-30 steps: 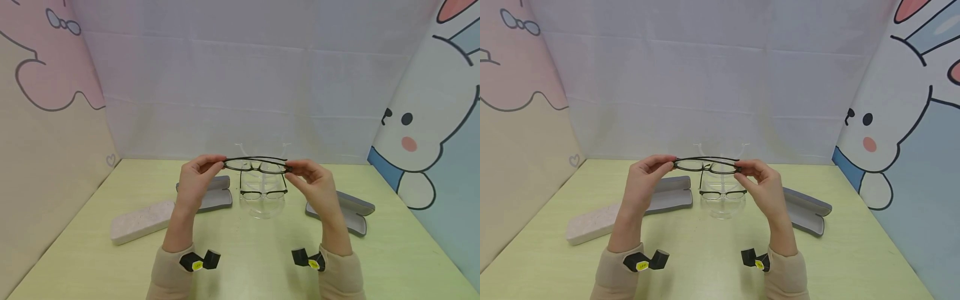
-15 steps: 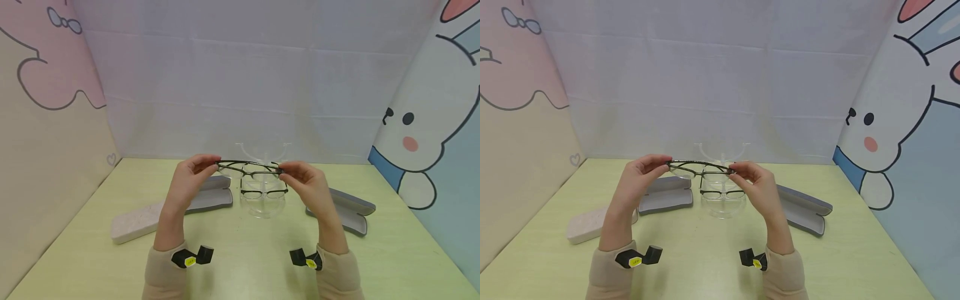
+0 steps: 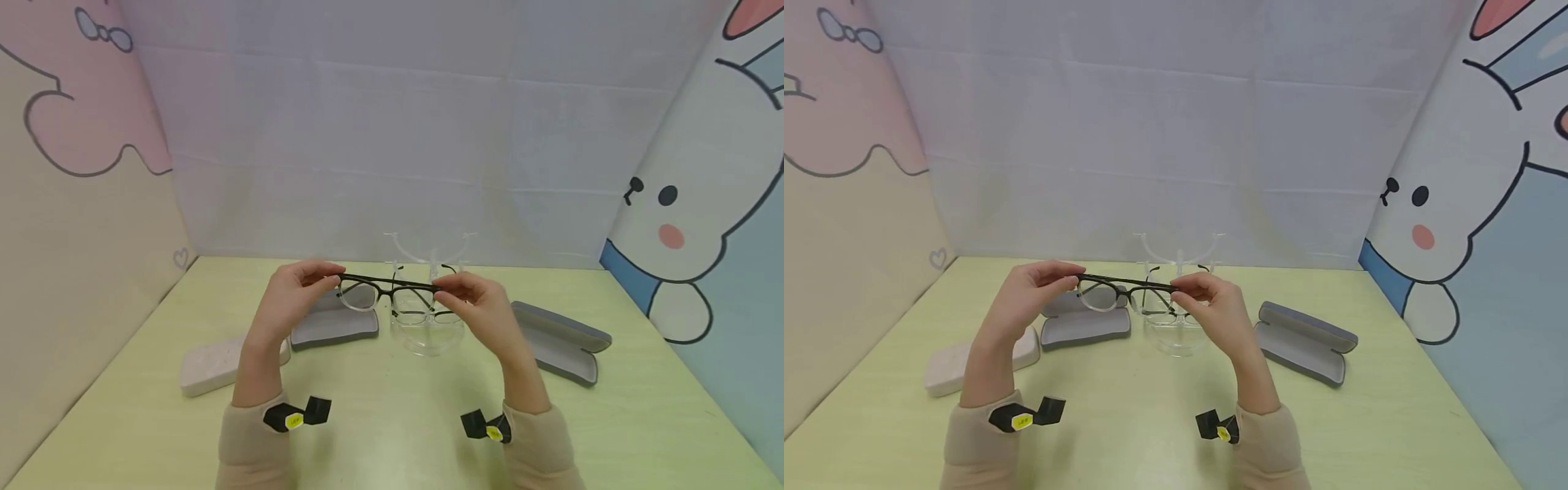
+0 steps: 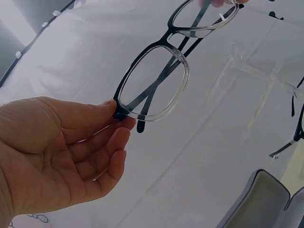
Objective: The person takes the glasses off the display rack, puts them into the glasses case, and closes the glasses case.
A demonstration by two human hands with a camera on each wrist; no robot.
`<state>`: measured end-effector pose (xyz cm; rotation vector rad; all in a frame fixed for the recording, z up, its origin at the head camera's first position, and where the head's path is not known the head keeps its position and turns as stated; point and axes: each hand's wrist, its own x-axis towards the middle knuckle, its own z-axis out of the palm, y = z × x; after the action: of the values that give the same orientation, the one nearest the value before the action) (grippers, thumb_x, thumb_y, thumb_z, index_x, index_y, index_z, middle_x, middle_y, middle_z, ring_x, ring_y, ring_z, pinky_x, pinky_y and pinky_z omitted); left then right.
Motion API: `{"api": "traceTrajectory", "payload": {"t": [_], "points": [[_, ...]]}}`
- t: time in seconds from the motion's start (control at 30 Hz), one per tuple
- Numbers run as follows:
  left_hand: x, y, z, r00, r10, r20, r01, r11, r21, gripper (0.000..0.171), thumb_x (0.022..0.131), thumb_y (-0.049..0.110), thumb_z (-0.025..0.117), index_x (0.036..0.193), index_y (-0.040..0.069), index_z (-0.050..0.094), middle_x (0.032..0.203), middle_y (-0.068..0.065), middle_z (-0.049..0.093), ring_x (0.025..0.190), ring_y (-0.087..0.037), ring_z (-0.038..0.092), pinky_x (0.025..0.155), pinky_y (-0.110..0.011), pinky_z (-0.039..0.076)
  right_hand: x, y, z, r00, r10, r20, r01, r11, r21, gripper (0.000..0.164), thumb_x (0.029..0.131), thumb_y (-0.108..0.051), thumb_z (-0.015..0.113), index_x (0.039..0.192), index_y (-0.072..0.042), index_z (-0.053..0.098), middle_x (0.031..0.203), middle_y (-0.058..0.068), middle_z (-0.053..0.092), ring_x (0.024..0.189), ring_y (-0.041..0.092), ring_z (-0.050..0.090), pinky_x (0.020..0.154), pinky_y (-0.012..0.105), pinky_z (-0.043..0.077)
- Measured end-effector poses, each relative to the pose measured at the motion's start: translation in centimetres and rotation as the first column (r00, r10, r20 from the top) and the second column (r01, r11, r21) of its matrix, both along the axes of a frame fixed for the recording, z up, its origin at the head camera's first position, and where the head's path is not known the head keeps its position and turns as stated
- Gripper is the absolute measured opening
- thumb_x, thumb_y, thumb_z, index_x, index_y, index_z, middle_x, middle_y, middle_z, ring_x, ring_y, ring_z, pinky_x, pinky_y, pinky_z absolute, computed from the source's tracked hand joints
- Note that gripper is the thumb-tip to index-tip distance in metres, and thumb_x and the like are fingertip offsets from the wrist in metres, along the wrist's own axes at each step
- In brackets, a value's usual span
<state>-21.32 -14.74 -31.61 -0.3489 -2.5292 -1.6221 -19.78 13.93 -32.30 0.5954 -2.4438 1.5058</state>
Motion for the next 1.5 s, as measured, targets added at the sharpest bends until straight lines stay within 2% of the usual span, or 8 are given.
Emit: {"api": "traceTrajectory", "payload": {"t": [0.2, 0.33, 0.53, 0.77, 1.0, 1.23, 1.33, 1.5], "points": [[-0.2, -1.7, -1.0, 0.999, -0.005, 0.043, 0.007, 0.998, -0.066, 0.024, 0.088, 0.024, 0.06, 0.109, 0.015, 0.066, 0.111, -0.004, 0.064, 0.107, -0.02, 0.057, 0.09, -0.038, 0.043, -0.1, -1.6, -0.6, 1.0, -0.007, 0.007, 0.006, 0.997, 0.075, 0.02, 0.084, -0.016, 0.065, 0.104, -0.011, 0.066, 0.093, 0.003, 0.067, 0.079, 0.013, 0.062, 0.068, 0.025, 0.05], [-0.1, -3.0, -1.8, 0.998, 0.003, 0.058, 0.002, 0.996, -0.091, 0.025, 0.088, 0.025, 0.06, 0.111, 0.014, 0.065, 0.112, -0.005, 0.063, 0.106, -0.021, 0.056, 0.089, -0.038, 0.044, -0.1, -3.1, -1.3, 1.0, -0.02, -0.024, 0.023, 0.992, 0.121, 0.019, 0.084, -0.016, 0.066, 0.102, -0.012, 0.067, 0.091, 0.0, 0.067, 0.077, 0.011, 0.062, 0.065, 0.025, 0.05], [-0.2, -4.3, -3.5, 0.995, 0.075, 0.065, -0.068, 0.993, -0.096, 0.028, 0.088, 0.025, 0.059, 0.112, 0.011, 0.065, 0.112, -0.006, 0.064, 0.104, -0.02, 0.057, 0.085, -0.035, 0.046, -0.1, -5.2, -2.2, 0.994, -0.049, -0.095, 0.062, 0.988, 0.145, 0.017, 0.082, -0.013, 0.067, 0.099, -0.011, 0.069, 0.09, -0.001, 0.067, 0.074, 0.01, 0.062, 0.064, 0.024, 0.05], [-0.5, -5.2, -5.7, 0.986, 0.154, 0.061, -0.147, 0.983, -0.112, 0.027, 0.087, 0.024, 0.061, 0.11, 0.009, 0.067, 0.105, -0.009, 0.067, 0.101, -0.022, 0.06, 0.084, -0.039, 0.048, -1.8, -6.9, -3.6, 0.99, -0.057, -0.127, 0.087, 0.967, 0.238, 0.015, 0.081, -0.012, 0.068, 0.096, -0.01, 0.069, 0.088, 0.0, 0.068, 0.072, 0.01, 0.062, 0.063, 0.021, 0.049], [-1.1, -5.6, -7.6, 0.968, 0.249, 0.038, -0.24, 0.958, -0.157, 0.024, 0.086, 0.022, 0.062, 0.105, 0.008, 0.067, 0.094, -0.009, 0.07, 0.089, -0.022, 0.065, 0.078, -0.037, 0.051, -3.8, -8.4, -4.7, 0.985, -0.03, -0.17, 0.103, 0.893, 0.438, 0.012, 0.083, -0.012, 0.065, 0.094, -0.01, 0.07, 0.089, 0.002, 0.068, 0.075, 0.013, 0.063, 0.064, 0.022, 0.05], [-1.5, -5.5, -9.1, 0.929, 0.365, 0.063, -0.347, 0.917, -0.197, 0.02, 0.084, 0.023, 0.065, 0.098, 0.01, 0.071, 0.091, -0.009, 0.07, 0.087, -0.022, 0.063, 0.066, -0.025, 0.046, -5.6, -9.5, -5.9, 0.981, 0.019, -0.192, 0.11, 0.766, 0.634, 0.014, 0.084, -0.013, 0.064, 0.097, -0.01, 0.07, 0.093, 0.003, 0.068, 0.085, 0.017, 0.064, 0.073, 0.028, 0.051], [-1.8, -5.2, -9.7, 0.912, 0.405, 0.056, -0.388, 0.901, -0.194, 0.019, 0.084, 0.021, 0.066, 0.097, 0.008, 0.071, 0.091, -0.011, 0.07, 0.087, -0.024, 0.063, 0.064, -0.025, 0.045, -6.2, -9.8, -6.4, 0.971, 0.051, -0.233, 0.125, 0.723, 0.68, 0.011, 0.084, -0.012, 0.064, 0.092, -0.011, 0.07, 0.086, 0.002, 0.068, 0.081, 0.018, 0.064, 0.072, 0.029, 0.051], [-2.3, -4.6, -10.0, 0.897, 0.439, 0.051, -0.421, 0.884, -0.2, 0.018, 0.083, 0.019, 0.067, 0.095, 0.006, 0.071, 0.088, -0.012, 0.07, 0.086, -0.027, 0.062, 0.07, -0.032, 0.045, -6.9, -10.0, -6.7, 0.961, 0.066, -0.268, 0.156, 0.672, 0.724, 0.007, 0.084, -0.011, 0.064, 0.087, -0.011, 0.071, 0.08, 0.002, 0.067, 0.076, 0.018, 0.063, 0.082, 0.032, 0.05]]}}
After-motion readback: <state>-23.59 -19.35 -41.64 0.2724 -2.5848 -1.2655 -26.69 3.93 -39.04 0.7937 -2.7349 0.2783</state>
